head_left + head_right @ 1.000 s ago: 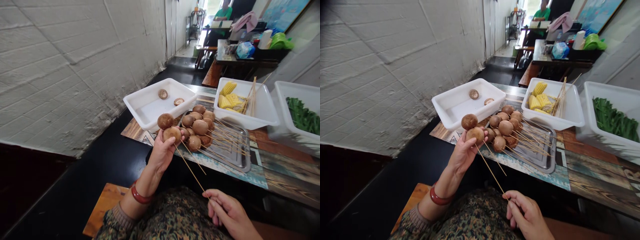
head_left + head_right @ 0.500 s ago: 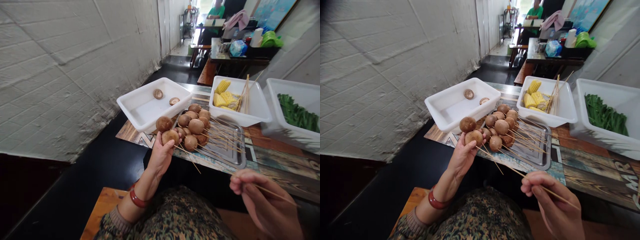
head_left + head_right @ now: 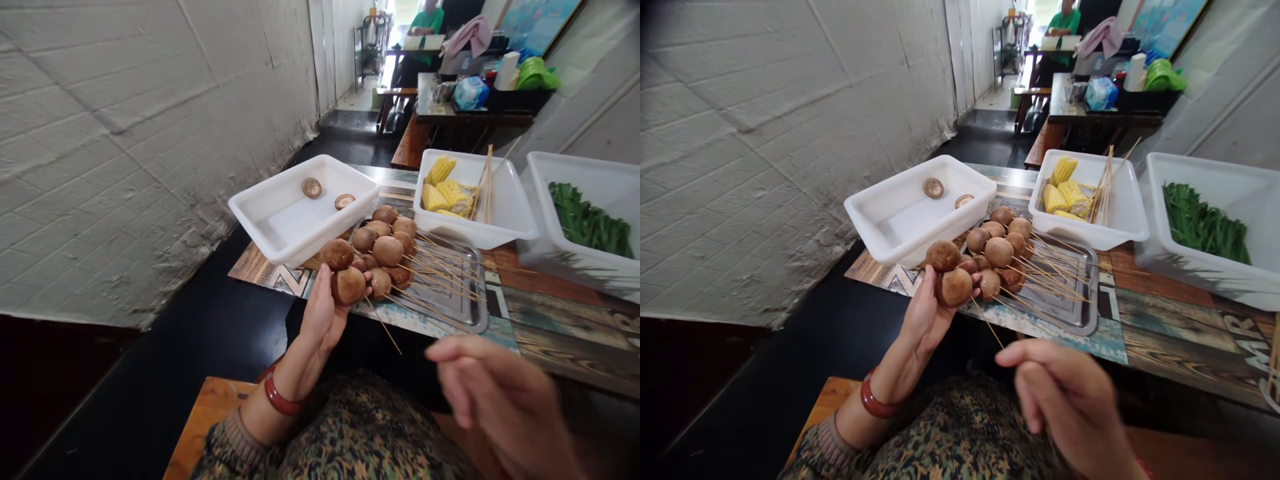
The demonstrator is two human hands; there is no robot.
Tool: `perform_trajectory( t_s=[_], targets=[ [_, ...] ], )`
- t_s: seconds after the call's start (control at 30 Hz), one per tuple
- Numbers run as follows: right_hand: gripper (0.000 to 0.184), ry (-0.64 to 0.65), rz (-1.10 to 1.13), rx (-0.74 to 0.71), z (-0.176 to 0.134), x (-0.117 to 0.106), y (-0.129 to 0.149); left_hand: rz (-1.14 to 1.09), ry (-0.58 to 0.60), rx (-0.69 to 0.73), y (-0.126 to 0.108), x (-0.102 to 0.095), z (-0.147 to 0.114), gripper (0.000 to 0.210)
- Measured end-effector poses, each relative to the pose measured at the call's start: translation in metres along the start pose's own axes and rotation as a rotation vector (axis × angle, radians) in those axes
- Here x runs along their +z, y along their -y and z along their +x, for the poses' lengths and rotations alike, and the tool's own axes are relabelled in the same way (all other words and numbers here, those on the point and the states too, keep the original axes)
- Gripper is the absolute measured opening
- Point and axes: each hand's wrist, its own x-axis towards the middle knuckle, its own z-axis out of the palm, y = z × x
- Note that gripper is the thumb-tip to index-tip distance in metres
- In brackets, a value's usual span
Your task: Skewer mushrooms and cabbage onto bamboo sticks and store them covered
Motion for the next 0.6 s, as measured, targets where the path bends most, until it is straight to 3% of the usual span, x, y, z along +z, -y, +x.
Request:
perform_trajectory(
  t_s=[0.1, 0.2, 0.33, 0.6],
  targets=[
    [0.033, 0.114, -0.125, -0.155, 0.014, 0.038, -0.006, 0.039, -0.034, 0.021, 0.004, 0.004, 0.001, 0.038],
    [0.035, 0.138, -0.264, -0.269, 0.024, 0.054, -0.027, 0.034, -0.044, 0.041, 0.005, 0.005, 0.0, 0.035],
    [0.04, 0.121, -0.377, -0.338, 0.024, 0.056, -0.043, 0.008, -0.061, 0.044, 0.003, 0.007, -0.002, 0.032],
    [0.04, 0.098, -0.427, -0.366, 0.023, 0.057, -0.043, -0.043, -0.079, 0.0, 0.002, 0.01, -0.003, 0.029]
  ],
)
